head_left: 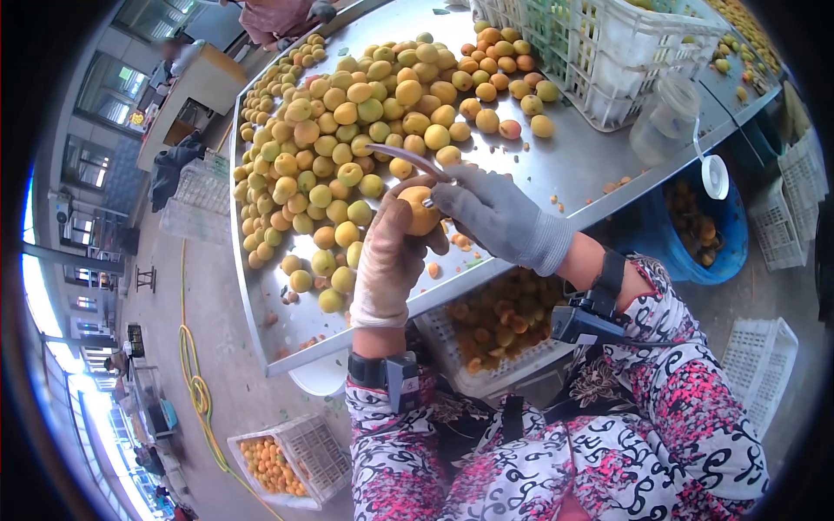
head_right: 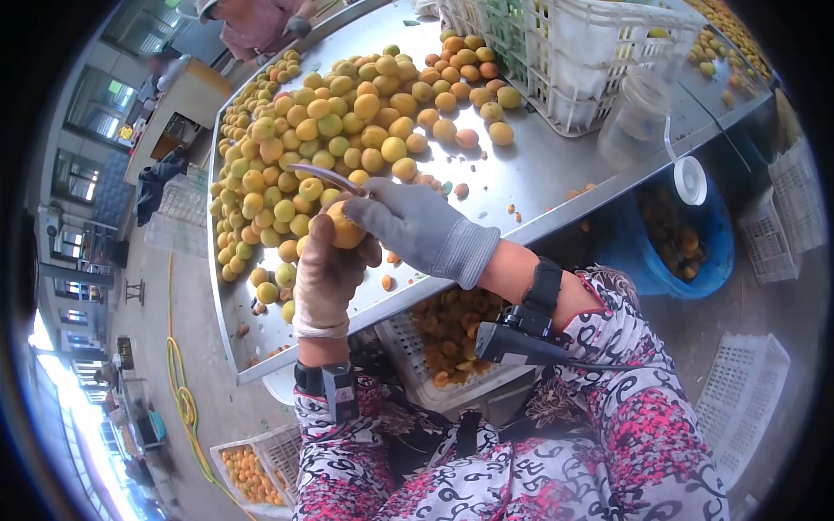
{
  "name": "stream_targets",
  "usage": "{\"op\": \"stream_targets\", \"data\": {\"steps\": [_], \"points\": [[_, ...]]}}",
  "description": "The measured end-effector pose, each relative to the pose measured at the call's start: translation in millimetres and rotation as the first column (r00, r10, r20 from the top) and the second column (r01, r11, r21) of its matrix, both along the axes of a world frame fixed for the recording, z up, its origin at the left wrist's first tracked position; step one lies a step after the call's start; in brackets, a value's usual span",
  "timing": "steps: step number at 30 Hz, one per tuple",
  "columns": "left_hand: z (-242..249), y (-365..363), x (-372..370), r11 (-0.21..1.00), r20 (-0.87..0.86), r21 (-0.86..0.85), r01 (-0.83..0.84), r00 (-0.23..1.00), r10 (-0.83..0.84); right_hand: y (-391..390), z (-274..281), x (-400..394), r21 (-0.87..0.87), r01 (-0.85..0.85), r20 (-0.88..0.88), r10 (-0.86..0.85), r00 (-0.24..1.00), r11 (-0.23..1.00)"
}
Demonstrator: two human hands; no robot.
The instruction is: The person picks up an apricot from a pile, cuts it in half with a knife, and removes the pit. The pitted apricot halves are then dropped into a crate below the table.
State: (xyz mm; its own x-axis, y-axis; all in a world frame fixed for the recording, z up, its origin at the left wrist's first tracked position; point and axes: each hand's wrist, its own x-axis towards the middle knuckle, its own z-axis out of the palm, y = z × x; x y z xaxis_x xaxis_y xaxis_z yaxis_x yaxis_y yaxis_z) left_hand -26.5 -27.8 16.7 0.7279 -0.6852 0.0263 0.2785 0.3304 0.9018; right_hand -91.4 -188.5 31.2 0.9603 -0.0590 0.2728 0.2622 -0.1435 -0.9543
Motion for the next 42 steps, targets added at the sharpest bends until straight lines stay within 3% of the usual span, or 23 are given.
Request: {"op": "stream_targets", "data": {"steps": [2, 4, 11, 14, 17, 19, 20, 22, 24, 26, 27, 28, 29, 30, 31, 32, 33, 34, 35, 36, 37, 38, 42], "points": [[2.2, -3.2, -4.8, 0.999, -0.013, 0.031, -0.027, 1.000, 0.027, -0.6, -1.6, 1.4, -0.024, 0.022, 0.019, -0.022, 1.000, 0.999], [2.1, -3.0, -6.4, 0.992, 0.000, 0.106, -0.069, 0.998, 0.070, -2.2, 0.6, 2.1, -0.188, 0.058, -0.029, -0.064, 0.998, 0.981], [7.6, -8.8, -16.6, 0.970, -0.058, 0.194, -0.146, 0.985, 0.160, 0.1, -5.7, 3.0, -0.216, 0.029, -0.141, -0.061, 0.988, 0.976], [6.8, -10.8, -17.7, 0.942, -0.103, 0.238, -0.238, 0.958, 0.268, 8.7, -12.6, 4.0, -0.270, 0.134, 0.000, -0.139, 0.990, 0.953], [-1.8, -15.1, -11.6, 0.949, -0.123, 0.185, -0.256, 0.952, 0.281, 9.4, -15.6, 11.8, -0.325, 0.144, -0.104, -0.187, 0.977, 0.935], [4.5, -20.1, -15.5, 0.885, -0.041, 0.317, -0.341, 0.927, 0.372, 9.6, -23.1, 16.6, -0.291, 0.118, -0.160, -0.170, 0.972, 0.949], [3.6, -21.7, -15.3, 0.888, -0.040, 0.319, -0.331, 0.932, 0.361, 9.7, -26.3, 17.1, -0.289, 0.129, -0.160, -0.181, 0.970, 0.948], [2.8, -21.1, -11.9, 0.873, 0.154, 0.292, -0.391, 0.920, 0.361, 8.7, -27.9, 17.7, -0.253, 0.162, -0.134, -0.201, 0.970, 0.954], [3.0, -18.7, -11.1, 0.892, 0.186, 0.286, -0.351, 0.933, 0.307, 2.4, -22.3, 17.1, -0.303, 0.148, -0.129, -0.195, 0.972, 0.941], [-1.7, -23.6, -11.5, 0.805, 0.374, 0.310, -0.506, 0.843, 0.386, -2.4, -17.3, 15.1, -0.421, 0.149, -0.109, -0.213, 0.971, 0.895], [-2.4, -29.2, -17.3, 0.797, 0.457, 0.259, -0.545, 0.796, 0.396, -7.8, -18.4, 17.7, -0.417, 0.155, -0.104, -0.217, 0.971, 0.896], [-0.4, -31.3, -23.5, 0.800, 0.463, 0.260, -0.541, 0.796, 0.388, -15.7, -21.6, 22.8, -0.554, 0.150, -0.149, -0.275, 0.950, 0.819], [8.5, -32.1, -30.2, 0.801, 0.557, 0.148, -0.580, 0.718, 0.418, -19.8, -24.2, 25.1, -0.674, 0.137, -0.183, -0.344, 0.921, 0.725], [17.7, -31.4, -32.9, 0.795, 0.635, 0.025, -0.607, 0.624, 0.456, -19.4, -22.9, 24.9, -0.671, 0.149, -0.176, -0.351, 0.920, 0.727], [26.2, -25.0, -29.0, 0.786, 0.576, 0.120, -0.606, 0.687, 0.442, -17.6, -19.5, 26.0, -0.651, 0.226, -0.106, -0.381, 0.918, 0.725], [27.1, -24.7, -20.6, 0.822, 0.383, 0.122, -0.556, 0.791, 0.478, -17.4, -16.4, 27.2, -0.627, 0.301, -0.034, -0.411, 0.911, 0.718], [24.2, -18.3, -12.1, 0.888, 0.226, 0.049, -0.457, 0.871, 0.436, -18.0, -19.4, 29.2, -0.514, 0.330, 0.006, -0.381, 0.924, 0.792], [20.0, -12.7, -4.9, 0.933, 0.072, -0.032, -0.359, 0.930, 0.360, -16.7, -18.7, 27.6, -0.511, 0.326, 0.011, -0.373, 0.928, 0.795], [14.5, -9.5, -0.1, 0.931, 0.078, -0.029, -0.364, 0.928, 0.365, -11.5, -18.4, 23.5, -0.445, 0.311, 0.053, -0.322, 0.945, 0.840], [9.6, -7.9, 4.7, 0.946, -0.032, -0.122, -0.302, 0.953, 0.300, -6.4, -17.3, 19.3, -0.378, 0.289, 0.100, -0.272, 0.957, 0.879], [6.4, -7.3, 8.2, 0.943, -0.133, -0.225, -0.245, 0.966, 0.219, -3.0, -13.4, 15.1, -0.362, 0.179, -0.010, -0.196, 0.981, 0.915], [3.6, -6.5, 10.4, 0.942, -0.130, -0.227, -0.249, 0.966, 0.224, 1.7, -15.8, 12.5, -0.334, 0.120, 0.001, -0.127, 0.992, 0.935], [1.2, -5.6, 12.1, 0.939, -0.099, -0.262, -0.223, 0.974, 0.204, 15.0, -13.8, 5.0, -0.334, 0.076, -0.098, -0.114, 0.989, 0.940]]}}
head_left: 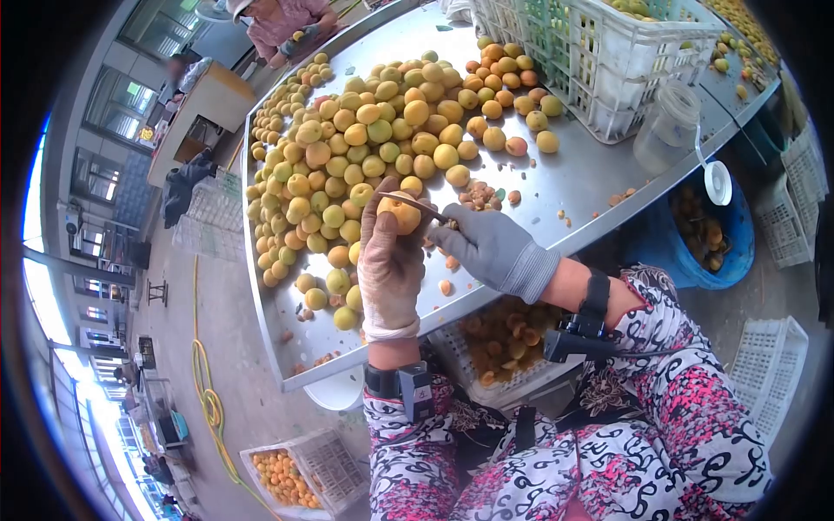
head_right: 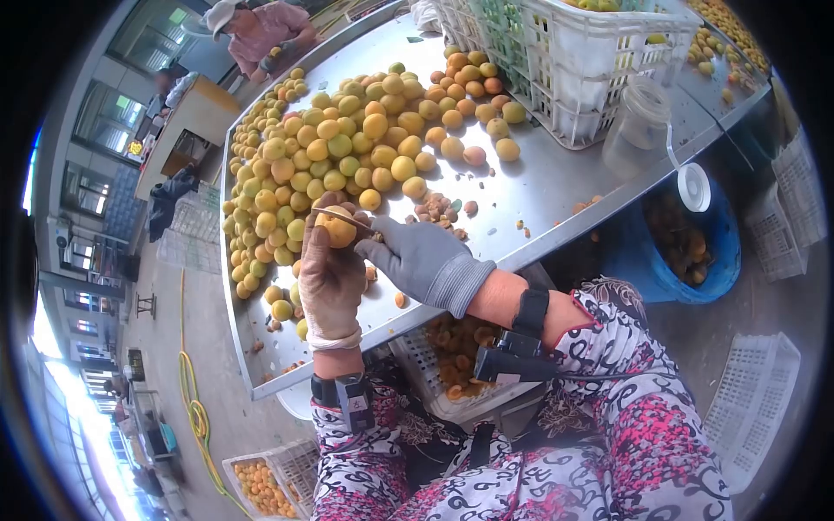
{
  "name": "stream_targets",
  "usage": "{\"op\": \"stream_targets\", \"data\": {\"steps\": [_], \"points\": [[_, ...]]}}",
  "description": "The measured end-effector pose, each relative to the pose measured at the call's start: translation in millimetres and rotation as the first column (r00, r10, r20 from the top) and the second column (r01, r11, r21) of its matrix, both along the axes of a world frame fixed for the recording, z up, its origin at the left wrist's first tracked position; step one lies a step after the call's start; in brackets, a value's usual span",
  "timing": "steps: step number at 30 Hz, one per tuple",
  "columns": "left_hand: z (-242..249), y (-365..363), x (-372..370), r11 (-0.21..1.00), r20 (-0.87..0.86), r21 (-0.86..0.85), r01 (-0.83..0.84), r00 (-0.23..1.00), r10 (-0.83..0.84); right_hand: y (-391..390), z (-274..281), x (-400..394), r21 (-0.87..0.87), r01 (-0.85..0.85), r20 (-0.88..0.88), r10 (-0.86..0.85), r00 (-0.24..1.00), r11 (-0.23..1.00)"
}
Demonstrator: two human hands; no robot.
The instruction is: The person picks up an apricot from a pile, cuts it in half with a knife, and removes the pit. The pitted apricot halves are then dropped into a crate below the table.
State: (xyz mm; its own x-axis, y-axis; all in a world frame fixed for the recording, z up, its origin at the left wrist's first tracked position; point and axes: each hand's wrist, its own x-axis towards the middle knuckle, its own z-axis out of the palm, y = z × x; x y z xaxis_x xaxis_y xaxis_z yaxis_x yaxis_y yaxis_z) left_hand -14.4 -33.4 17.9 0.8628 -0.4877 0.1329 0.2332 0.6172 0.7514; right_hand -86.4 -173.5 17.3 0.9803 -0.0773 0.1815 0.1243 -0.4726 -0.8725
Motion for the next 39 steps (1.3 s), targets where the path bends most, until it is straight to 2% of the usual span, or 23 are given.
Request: {"op": "stream_targets", "data": {"steps": [3, 5, 6, 7, 8, 10, 12, 15, 17, 21, 23, 25, 27, 29, 31, 32, 34, 36, 38, 39], "points": [[7.1, -0.3, -4.9, 1.000, 0.050, 0.001, -0.008, 0.999, 0.008, -0.8, 1.0, 0.2, 0.017, 0.005, -0.038, -0.004, 0.999, 1.000], [11.3, 1.6, -7.7, 0.994, 0.116, 0.098, -0.051, 0.992, 0.039, -6.1, 2.8, 0.5, 0.043, 0.008, -0.041, -0.006, 0.999, 0.999], [10.3, 2.4, -7.2, 0.994, 0.114, 0.098, -0.048, 0.993, 0.037, -11.9, 8.0, 1.0, 0.162, -0.046, -0.017, 0.050, 0.999, 0.986], [9.1, 3.7, -6.8, 0.994, 0.123, 0.111, 0.000, 0.992, -0.014, -15.7, 11.6, 0.3, 0.279, -0.101, 0.012, 0.102, 0.995, 0.955], [7.3, 4.2, -6.8, 0.991, 0.132, 0.125, 0.048, 0.989, -0.065, -16.5, 12.5, -0.7, 0.282, -0.096, 0.007, 0.097, 0.995, 0.955], [2.9, 3.1, -6.8, 0.988, 0.140, 0.120, 0.096, 0.984, -0.113, -17.3, 14.6, -0.6, 0.370, -0.132, 0.174, 0.070, 0.982, 0.920], [3.6, 3.3, -10.3, 0.965, 0.086, 0.189, 0.180, 0.976, -0.199, -18.6, 18.1, -0.5, 0.377, -0.121, 0.144, 0.071, 0.987, 0.918], [6.3, -2.5, -16.3, 0.965, 0.055, 0.211, 0.156, 0.984, -0.171, -19.8, 15.7, 2.1, 0.278, -0.092, 0.108, 0.064, 0.992, 0.956], [5.6, -2.9, -16.3, 0.963, 0.047, 0.220, 0.156, 0.984, -0.171, -20.8, 15.9, 1.5, 0.145, -0.055, 0.134, 0.035, 0.990, 0.988], [4.3, -1.4, -18.3, 0.943, 0.047, 0.307, 0.129, 0.987, -0.151, -21.7, 15.4, 1.4, 0.040, -0.029, 0.070, 0.026, 0.997, 0.999], [3.8, -0.7, -19.3, 0.932, 0.048, 0.347, 0.104, 0.991, -0.129, -19.8, 13.6, 2.4, -0.177, 0.021, 0.077, -0.007, 0.997, 0.984], [1.5, -0.5, -20.8, 0.853, 0.226, 0.522, -0.012, 0.966, -0.125, -16.0, 5.3, 4.6, -0.193, 0.042, 0.058, -0.032, 0.998, 0.980], [-2.2, -2.5, -22.8, 0.872, 0.180, 0.488, -0.024, 0.981, -0.074, -14.7, 8.4, 5.8, -0.211, 0.062, 0.045, -0.054, 0.998, 0.975], [-2.2, -6.0, -25.5, 0.887, 0.130, 0.461, -0.035, 0.991, -0.028, -15.5, 13.8, 5.0, -0.358, 0.080, 0.040, -0.070, 0.997, 0.930], [3.5, -10.1, -26.9, 0.798, 0.200, 0.579, -0.167, 0.978, 0.059, -15.8, 10.7, 8.6, -0.381, 0.087, 0.039, -0.078, 0.996, 0.920], [-1.0, -10.2, -26.3, 0.797, 0.203, 0.580, -0.168, 0.978, 0.058, -16.3, 10.6, 10.0, -0.411, 0.090, 0.037, -0.082, 0.996, 0.907], [-14.0, -11.2, -23.4, 0.786, 0.360, 0.549, -0.285, 0.929, 0.085, -15.7, 13.7, 12.3, -0.448, 0.101, 0.005, -0.111, 0.994, 0.888], [-8.1, -15.4, -25.8, 0.752, 0.370, 0.577, -0.318, 0.923, 0.107, -24.3, 8.0, 17.7, -0.483, 0.115, -0.024, -0.144, 0.989, 0.868], [6.3, -14.7, -31.9, 0.789, 0.461, 0.445, -0.425, 0.863, 0.205, -41.9, -5.8, 28.5, -0.478, 0.156, -0.083, -0.221, 0.972, 0.864], [3.2, -7.5, -25.9, 0.811, 0.422, 0.435, -0.392, 0.884, 0.201, -42.4, -5.1, 29.0, -0.493, 0.223, -0.010, -0.262, 0.965, 0.841]]}}
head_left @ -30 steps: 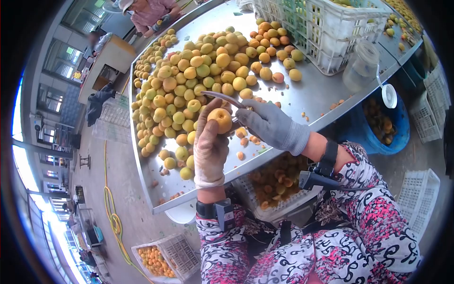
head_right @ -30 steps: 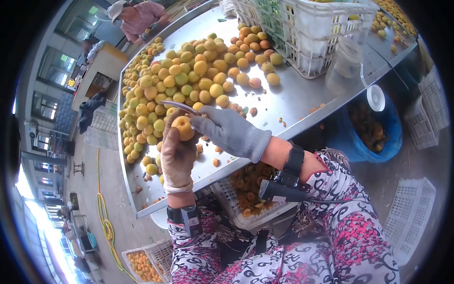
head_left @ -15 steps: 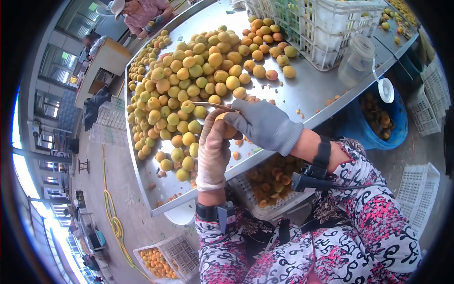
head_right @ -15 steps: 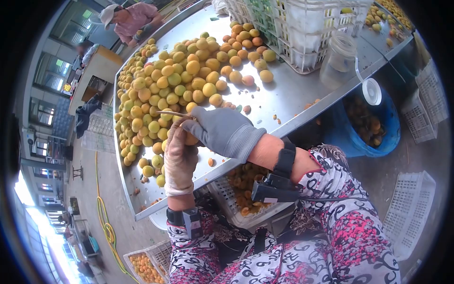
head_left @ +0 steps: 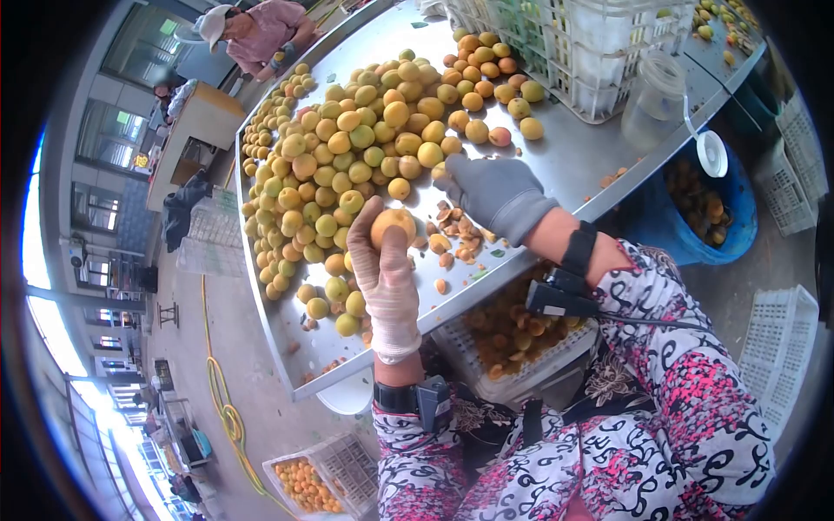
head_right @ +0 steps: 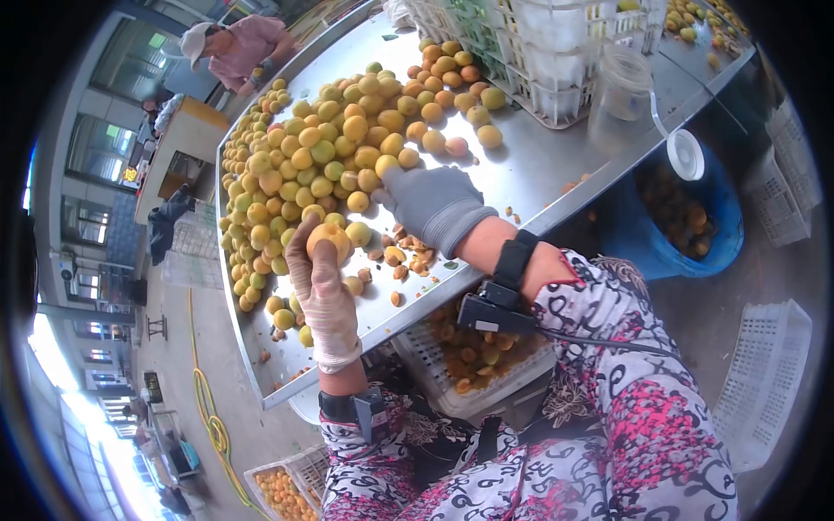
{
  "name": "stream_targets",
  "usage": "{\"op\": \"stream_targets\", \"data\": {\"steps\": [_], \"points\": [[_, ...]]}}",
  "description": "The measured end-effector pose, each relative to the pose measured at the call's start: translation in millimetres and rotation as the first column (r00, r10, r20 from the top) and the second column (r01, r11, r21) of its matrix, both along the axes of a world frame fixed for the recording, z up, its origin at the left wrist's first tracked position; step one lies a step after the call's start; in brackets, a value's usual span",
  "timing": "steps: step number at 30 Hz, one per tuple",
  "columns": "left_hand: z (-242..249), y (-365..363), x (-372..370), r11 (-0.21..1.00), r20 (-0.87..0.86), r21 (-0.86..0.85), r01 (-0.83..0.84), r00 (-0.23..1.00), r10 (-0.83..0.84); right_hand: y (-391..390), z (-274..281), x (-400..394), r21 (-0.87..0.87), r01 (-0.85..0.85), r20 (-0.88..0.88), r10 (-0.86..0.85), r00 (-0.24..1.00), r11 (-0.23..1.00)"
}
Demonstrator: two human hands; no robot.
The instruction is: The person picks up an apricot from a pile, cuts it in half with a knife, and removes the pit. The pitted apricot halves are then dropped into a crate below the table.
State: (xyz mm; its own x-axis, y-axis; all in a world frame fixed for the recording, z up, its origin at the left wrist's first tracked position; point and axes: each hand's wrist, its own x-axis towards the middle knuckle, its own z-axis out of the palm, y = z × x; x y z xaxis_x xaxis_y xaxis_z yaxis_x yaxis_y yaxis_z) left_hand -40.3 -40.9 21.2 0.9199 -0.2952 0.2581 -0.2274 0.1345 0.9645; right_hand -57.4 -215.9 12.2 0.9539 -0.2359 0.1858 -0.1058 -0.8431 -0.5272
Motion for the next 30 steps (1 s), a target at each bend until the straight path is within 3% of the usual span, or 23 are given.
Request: {"op": "stream_targets", "data": {"steps": [1, 3, 4, 5, 7, 8, 12, 14, 18, 20, 26, 30], "points": [[-0.4, 3.3, 3.0, 1.000, 0.003, -0.004, -0.010, 1.000, 0.010, -0.1, 1.6, 0.0, -0.004, -0.010, 0.003, 0.010, 1.000, 1.000], [0.0, 5.4, 7.0, 0.976, -0.191, -0.208, 0.061, 0.976, -0.102, 2.3, 13.8, -7.1, 0.082, 0.018, 0.099, -0.026, 0.995, 0.996], [2.6, 7.0, 7.9, 0.949, -0.207, -0.276, 0.151, 0.955, -0.212, 6.1, 12.5, -12.5, 0.146, -0.055, 0.197, 0.026, 0.980, 0.988], [3.0, 6.6, 7.8, 0.949, -0.204, -0.276, 0.151, 0.956, -0.211, 12.2, 11.4, -16.2, 0.145, -0.057, 0.200, 0.027, 0.979, 0.988], [3.3, 4.5, 9.5, 0.885, -0.260, -0.441, 0.148, 0.923, -0.283, 25.4, 6.3, -19.6, 0.204, -0.175, 0.274, 0.116, 0.955, 0.963], [3.2, 4.4, 12.1, 0.871, -0.260, -0.469, 0.147, 0.919, -0.295, 32.0, 4.0, -20.3, 0.241, -0.208, 0.219, 0.156, 0.963, 0.948], [2.9, 3.0, 13.7, 0.883, -0.250, -0.461, 0.083, 0.943, -0.219, 44.3, 5.7, -29.9, 0.345, -0.216, 0.078, 0.202, 0.976, 0.913], [-2.5, 6.8, 19.3, 0.849, -0.191, -0.488, 0.201, 0.925, -0.329, 48.0, 8.8, -32.4, 0.369, -0.209, 0.062, 0.200, 0.978, 0.906], [-3.4, 1.6, 17.2, 0.826, -0.259, -0.548, 0.132, 0.912, -0.317, 57.0, 12.3, -35.9, 0.516, -0.148, 0.031, 0.155, 0.987, 0.844], [-6.3, -2.2, 15.0, 0.800, -0.337, -0.597, 0.056, 0.888, -0.313, 60.3, 3.0, -31.6, 0.522, -0.127, 0.033, 0.129, 0.991, 0.844], [-7.5, -9.8, 11.4, 0.847, -0.337, -0.532, 0.011, 0.915, -0.223, 69.4, -16.0, -22.5, 0.552, -0.108, 0.017, 0.119, 0.993, 0.827], [-8.0, -8.8, 19.7, 0.867, -0.359, -0.495, 0.051, 0.897, -0.258, 62.8, -10.7, -18.9, 0.509, -0.119, -0.053, 0.169, 0.984, 0.852]]}}
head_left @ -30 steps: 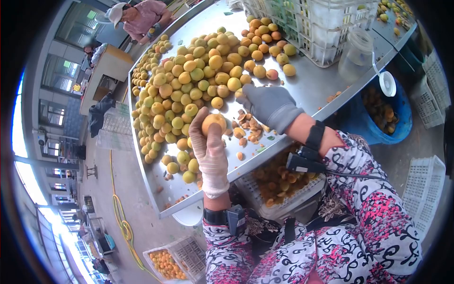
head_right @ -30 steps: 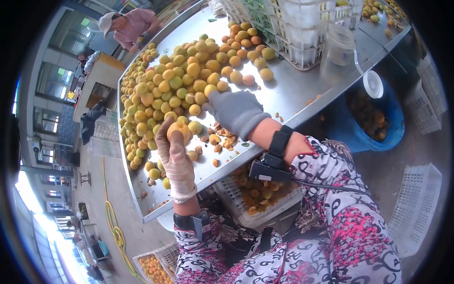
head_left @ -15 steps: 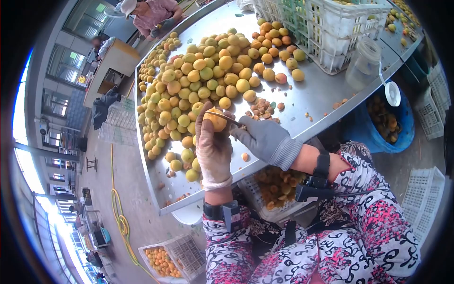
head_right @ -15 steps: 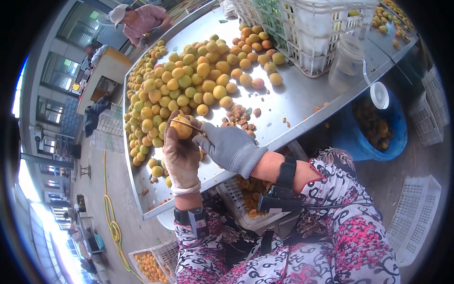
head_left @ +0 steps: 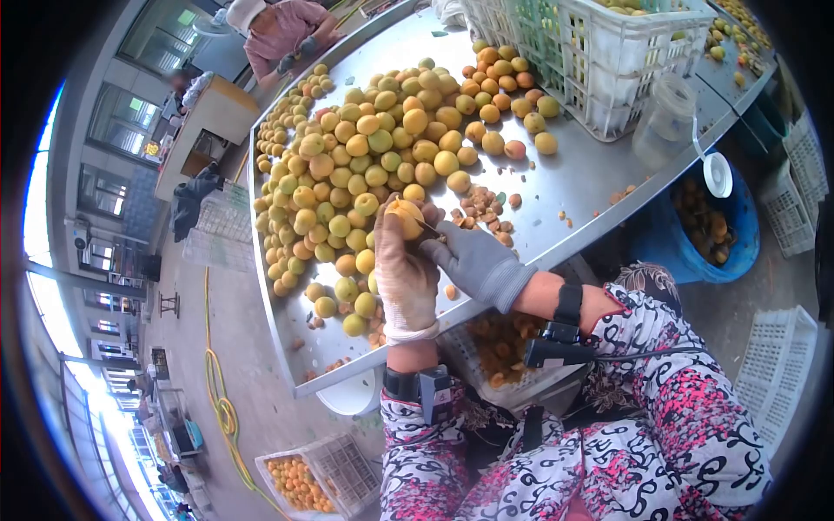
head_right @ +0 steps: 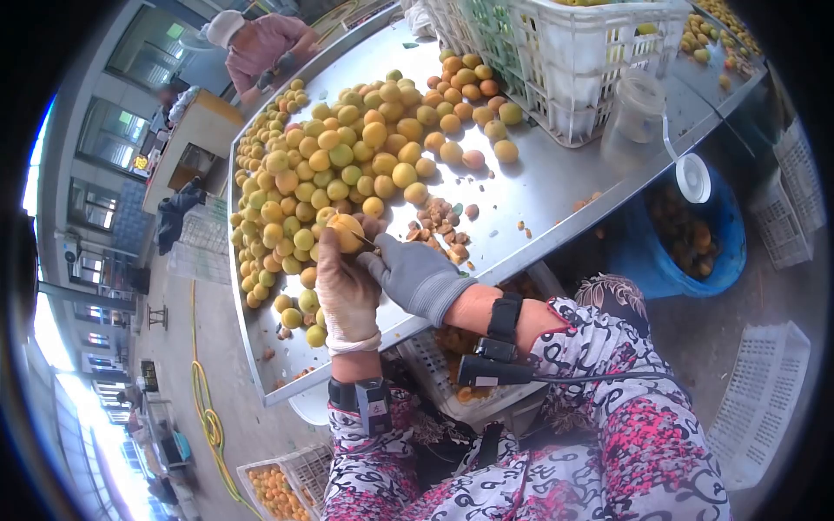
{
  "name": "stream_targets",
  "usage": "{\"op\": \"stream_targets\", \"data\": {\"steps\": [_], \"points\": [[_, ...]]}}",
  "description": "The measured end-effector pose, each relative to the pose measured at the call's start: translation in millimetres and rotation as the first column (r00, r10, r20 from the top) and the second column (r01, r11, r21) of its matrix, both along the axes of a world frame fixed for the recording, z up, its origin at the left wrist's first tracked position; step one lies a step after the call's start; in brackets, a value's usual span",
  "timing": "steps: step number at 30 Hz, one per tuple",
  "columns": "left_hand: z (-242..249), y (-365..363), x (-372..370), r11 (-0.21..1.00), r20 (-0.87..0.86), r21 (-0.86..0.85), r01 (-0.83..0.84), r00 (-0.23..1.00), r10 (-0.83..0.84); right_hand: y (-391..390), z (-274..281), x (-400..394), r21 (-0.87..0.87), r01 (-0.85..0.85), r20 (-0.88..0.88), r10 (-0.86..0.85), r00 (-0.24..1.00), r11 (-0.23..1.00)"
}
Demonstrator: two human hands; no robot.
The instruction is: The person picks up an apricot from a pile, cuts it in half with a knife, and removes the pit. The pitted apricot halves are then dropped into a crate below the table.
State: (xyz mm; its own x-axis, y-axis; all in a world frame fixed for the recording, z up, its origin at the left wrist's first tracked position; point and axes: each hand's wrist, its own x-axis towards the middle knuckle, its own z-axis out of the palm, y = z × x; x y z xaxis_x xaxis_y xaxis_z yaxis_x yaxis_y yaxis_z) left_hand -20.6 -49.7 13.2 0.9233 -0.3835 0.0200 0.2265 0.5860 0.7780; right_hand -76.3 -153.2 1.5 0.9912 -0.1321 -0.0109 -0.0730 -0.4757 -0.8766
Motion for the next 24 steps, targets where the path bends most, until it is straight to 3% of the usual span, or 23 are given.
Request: {"op": "stream_targets", "data": {"steps": [3, 5, 7, 8, 11, 13, 15, 17, 19, 20, 23, 24], "points": [[12.6, 7.0, -3.9, 0.906, 0.237, 0.411, -0.103, 0.971, 0.003, -21.2, 18.8, -2.7, -0.071, -0.095, -0.063, 0.090, 0.994, 0.993], [10.4, 7.8, -3.1, 0.893, 0.269, 0.437, -0.110, 0.963, -0.013, -16.9, 16.0, -6.0, -0.068, -0.101, -0.073, 0.096, 0.993, 0.993], [-5.8, 3.2, -1.6, 0.997, -0.009, 0.047, 0.054, 0.998, -0.054, -3.6, -1.8, -6.6, -0.019, 0.015, 0.129, -0.012, 0.992, 1.000], [-1.8, -4.2, -6.4, 0.986, -0.076, -0.107, 0.127, 0.988, -0.135, -1.4, 0.0, -7.3, -0.034, 0.017, 0.090, -0.014, 0.996, 0.999], [1.8, -9.1, -8.6, 0.987, -0.175, -0.131, 0.093, 0.978, -0.116, -8.0, 0.5, -5.2, -0.047, 0.005, 0.076, -0.001, 0.997, 0.999], [-4.5, 5.5, 7.5, 0.977, -0.058, -0.048, 0.210, 0.976, -0.212, -16.0, 2.2, -2.7, -0.075, 0.022, 0.125, -0.013, 0.992, 0.997], [11.8, 8.7, 1.6, 0.984, 0.118, 0.165, 0.065, 0.989, -0.085, -25.9, 16.0, -5.8, -0.107, -0.105, 0.051, 0.111, 0.993, 0.989], [11.1, 9.9, 1.3, 0.980, 0.148, 0.180, 0.088, 0.982, -0.115, -21.3, 14.6, -8.4, -0.080, -0.124, 0.016, 0.125, 0.992, 0.989], [-0.8, 5.5, -0.7, 0.997, 0.032, 0.044, 0.064, 0.997, -0.066, -7.1, 5.6, -13.2, 0.123, -0.016, 0.164, -0.004, 0.986, 0.992], [-5.8, -1.2, -1.6, 0.993, -0.170, -0.115, 0.018, 0.985, -0.038, -0.6, -0.7, -8.6, 0.094, 0.039, 0.217, -0.059, 0.974, 0.995], [-5.0, -0.3, -0.3, 0.978, -0.201, -0.204, 0.054, 0.975, -0.096, 1.7, -8.5, -7.4, 0.015, -0.018, 0.108, 0.016, 0.994, 1.000], [0.5, -1.5, -2.1, 0.978, -0.133, -0.182, 0.097, 0.983, -0.123, 0.8, -4.7, -7.8, -0.009, 0.028, 0.167, -0.026, 0.986, 1.000]]}}
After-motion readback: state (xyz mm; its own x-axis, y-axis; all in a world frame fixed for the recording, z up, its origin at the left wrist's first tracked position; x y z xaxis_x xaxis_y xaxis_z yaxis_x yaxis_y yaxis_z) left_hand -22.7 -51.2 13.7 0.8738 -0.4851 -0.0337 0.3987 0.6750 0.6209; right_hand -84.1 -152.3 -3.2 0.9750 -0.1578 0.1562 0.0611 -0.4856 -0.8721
